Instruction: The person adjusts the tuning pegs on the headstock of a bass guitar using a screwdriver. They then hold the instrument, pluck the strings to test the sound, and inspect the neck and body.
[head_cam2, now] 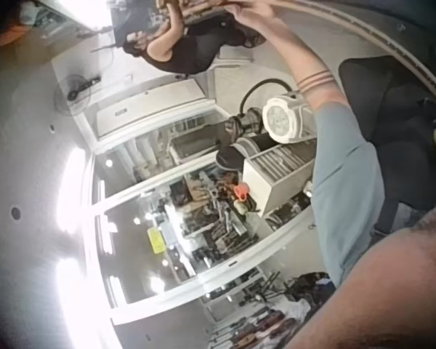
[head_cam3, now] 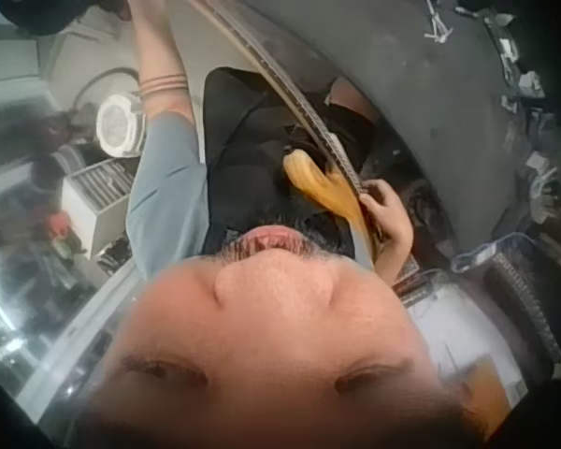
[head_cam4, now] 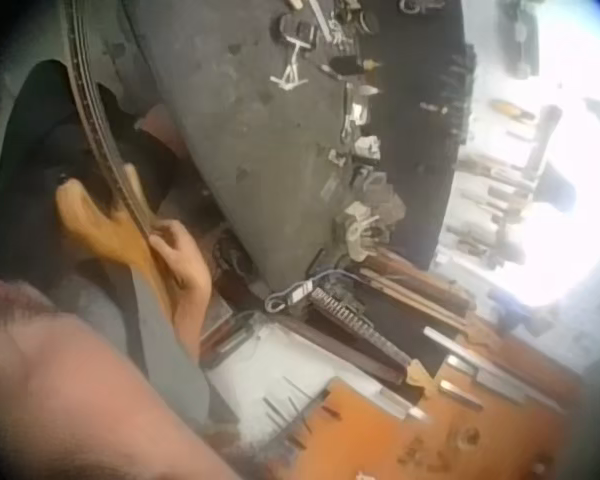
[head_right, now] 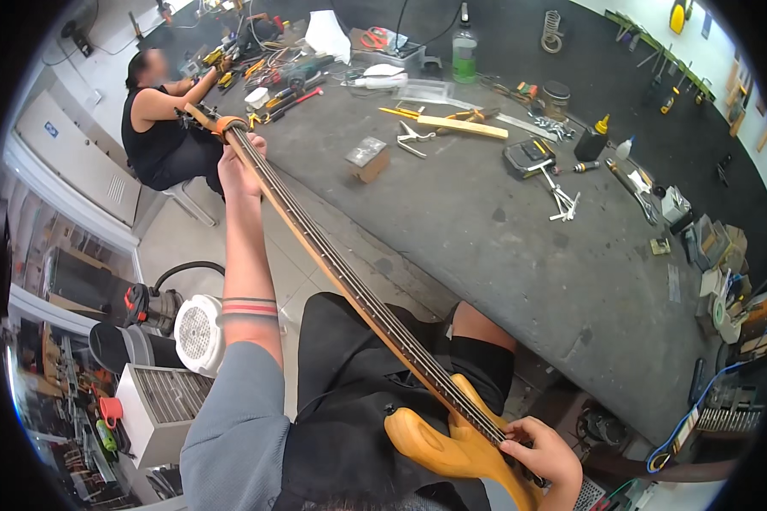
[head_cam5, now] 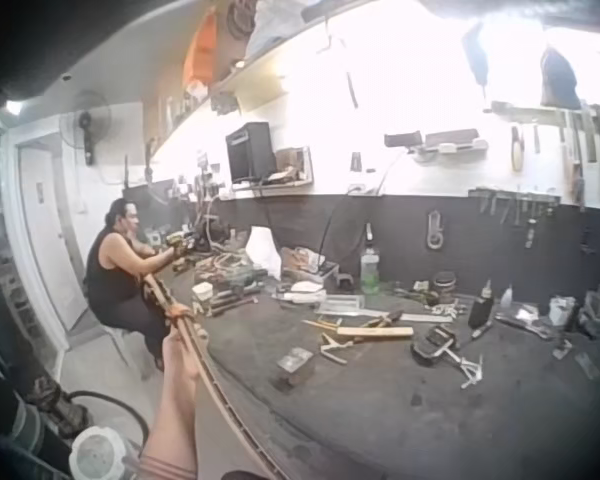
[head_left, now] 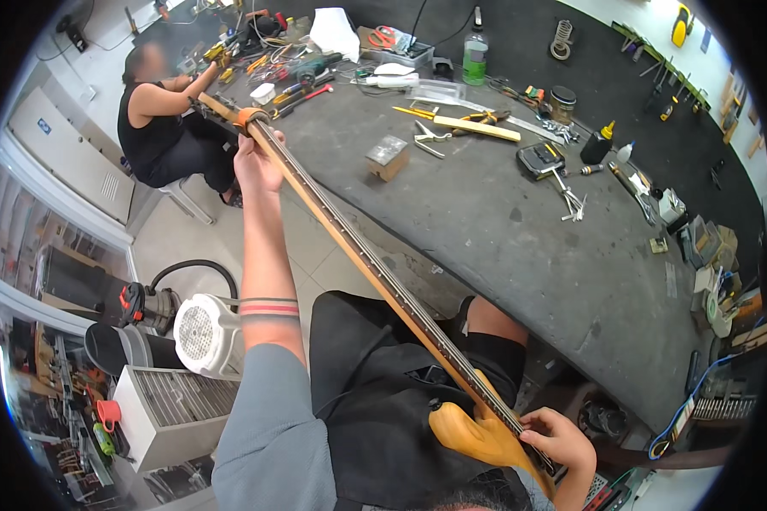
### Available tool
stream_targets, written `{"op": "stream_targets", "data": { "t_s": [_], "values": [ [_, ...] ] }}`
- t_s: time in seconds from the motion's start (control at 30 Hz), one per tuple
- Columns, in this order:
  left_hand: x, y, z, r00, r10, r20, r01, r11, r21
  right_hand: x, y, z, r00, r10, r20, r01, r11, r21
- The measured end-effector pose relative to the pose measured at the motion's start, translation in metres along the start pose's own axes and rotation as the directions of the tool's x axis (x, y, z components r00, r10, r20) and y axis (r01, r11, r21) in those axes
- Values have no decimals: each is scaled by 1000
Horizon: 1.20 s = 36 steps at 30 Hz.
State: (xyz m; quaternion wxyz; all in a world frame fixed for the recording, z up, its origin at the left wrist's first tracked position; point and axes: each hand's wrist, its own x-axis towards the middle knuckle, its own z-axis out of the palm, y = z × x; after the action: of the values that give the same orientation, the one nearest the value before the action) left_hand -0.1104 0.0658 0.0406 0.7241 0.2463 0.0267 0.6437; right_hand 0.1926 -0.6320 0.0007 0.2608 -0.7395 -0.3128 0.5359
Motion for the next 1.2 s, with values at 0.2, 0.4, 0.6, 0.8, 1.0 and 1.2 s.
{"op": "stream_targets", "data": {
  "t_s": [0.2,0.4,0.6,0.8,1.0,1.2],
  "values": [
    [5,-11,5,999,-2,-32,3,999,38,-7,-3,0,996,86,27,-87,996,26],
    [3,-45,-1,977,203,61,-159,515,842,-12,1,-3,997,64,34,-62,995,-76],
    [83,44,-88,998,55,37,-66,867,494,0,-2,-15,995,30,90,-20,994,-112],
    [65,10,-50,983,-83,163,44,972,230,-8,7,-8,996,43,83,-36,996,-87],
    [31,-10,-25,963,-135,235,106,985,134,-8,12,-8,997,48,63,-43,996,-73],
    [79,27,-76,932,-171,320,136,982,130,-4,10,-13,994,45,95,-38,996,-81]
  ]
}}
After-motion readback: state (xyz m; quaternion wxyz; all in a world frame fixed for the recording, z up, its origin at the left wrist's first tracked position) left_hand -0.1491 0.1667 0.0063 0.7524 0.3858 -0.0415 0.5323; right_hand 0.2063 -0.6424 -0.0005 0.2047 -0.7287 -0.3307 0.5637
